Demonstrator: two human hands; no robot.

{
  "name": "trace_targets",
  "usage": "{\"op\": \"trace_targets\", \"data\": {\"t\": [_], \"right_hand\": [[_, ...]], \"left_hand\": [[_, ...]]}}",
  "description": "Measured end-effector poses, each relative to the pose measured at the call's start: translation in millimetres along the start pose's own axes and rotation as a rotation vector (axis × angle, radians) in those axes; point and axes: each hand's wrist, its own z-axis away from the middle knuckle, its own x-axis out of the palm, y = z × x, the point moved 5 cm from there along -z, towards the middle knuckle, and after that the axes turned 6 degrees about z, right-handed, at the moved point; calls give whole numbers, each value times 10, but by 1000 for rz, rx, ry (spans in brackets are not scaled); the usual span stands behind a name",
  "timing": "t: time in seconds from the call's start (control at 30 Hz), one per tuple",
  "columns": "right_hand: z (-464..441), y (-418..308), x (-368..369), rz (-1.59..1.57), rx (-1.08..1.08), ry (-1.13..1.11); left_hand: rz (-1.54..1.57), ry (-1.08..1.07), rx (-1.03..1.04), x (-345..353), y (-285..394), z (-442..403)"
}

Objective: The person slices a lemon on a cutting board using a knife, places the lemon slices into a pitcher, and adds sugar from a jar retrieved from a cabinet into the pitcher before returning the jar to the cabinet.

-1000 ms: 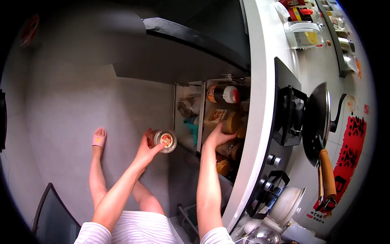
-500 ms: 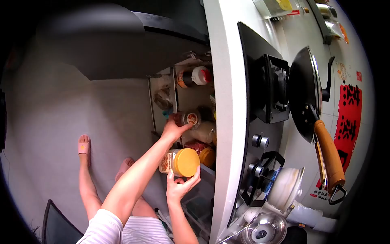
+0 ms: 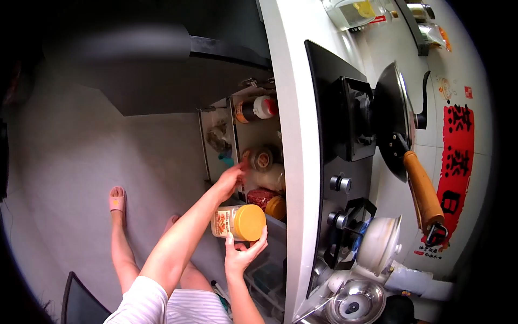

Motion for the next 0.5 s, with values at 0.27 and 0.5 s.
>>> {"op": "trace_targets", "data": {"t": [0.27, 0.5], "right_hand": [[45, -616, -145, -433, 39, -59], [197, -1830, -232, -694, -21, -225]], "left_hand": [[-1150, 391, 1276, 834, 2180, 2149], [-1561, 865, 1218, 541, 3842, 2973]]}}
